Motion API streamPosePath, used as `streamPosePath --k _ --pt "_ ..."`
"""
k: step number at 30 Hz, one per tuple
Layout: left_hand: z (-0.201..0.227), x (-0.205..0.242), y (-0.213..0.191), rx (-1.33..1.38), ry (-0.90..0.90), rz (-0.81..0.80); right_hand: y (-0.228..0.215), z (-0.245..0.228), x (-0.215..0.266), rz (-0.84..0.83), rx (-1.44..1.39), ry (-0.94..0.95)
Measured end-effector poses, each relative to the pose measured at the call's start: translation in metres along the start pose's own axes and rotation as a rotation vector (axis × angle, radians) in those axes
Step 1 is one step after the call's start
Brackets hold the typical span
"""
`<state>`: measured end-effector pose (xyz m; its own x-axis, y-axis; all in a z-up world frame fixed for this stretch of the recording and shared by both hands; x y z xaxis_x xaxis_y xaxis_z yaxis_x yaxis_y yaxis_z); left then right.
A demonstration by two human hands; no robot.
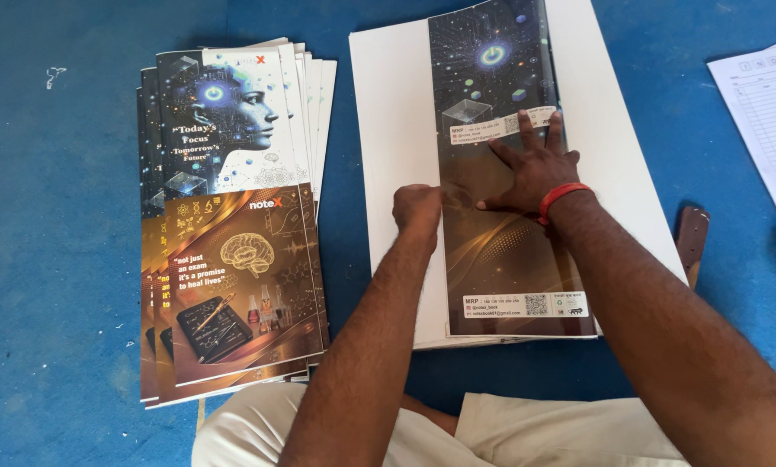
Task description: The person sits on the floor and repeatedly places a printed cover sheet over a stack of white pages, then uses a wooden block to press along the spine to secure the binding. The person handles the covers and page stacks one at a time, repeating the process for multiple units.
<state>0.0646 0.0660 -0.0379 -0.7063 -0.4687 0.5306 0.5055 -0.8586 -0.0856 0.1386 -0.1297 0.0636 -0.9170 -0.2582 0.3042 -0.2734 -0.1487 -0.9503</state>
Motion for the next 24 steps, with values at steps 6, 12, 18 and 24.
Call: streamPosePath --k 6,12,18,24 --pt "0.046 0.047 0.028 -0.556 0.533 -0.133 -0.002 -0.001 0.004 -0.01 -0.029 0.009" --pt "0.038 0.084 0.056 -0.807 0.93 -0.202 -0.004 -0.002 0.005 -0.002 -0.019 0.003" --pt "0.02 0.072 0.066 -0.864 0.922 -0.239 -0.006 0.001 0.008 0.013 -0.062 -0.017" --pt "0.027 0.079 0.072 -1.018 1.015 -0.188 -0.004 0.017 0.01 0.085 -0.11 -0.197"
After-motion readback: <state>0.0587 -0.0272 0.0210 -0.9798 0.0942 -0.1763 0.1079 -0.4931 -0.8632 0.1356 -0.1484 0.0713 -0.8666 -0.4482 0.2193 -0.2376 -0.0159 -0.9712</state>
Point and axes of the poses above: each hand's wrist, its own x-axis away from the middle knuckle, its own y-axis out of the palm, z = x × y, the point moved 9 cm from there along -x, towards the middle knuckle, and after that the axes turned 6 degrees about x, right-handed, at the moved point
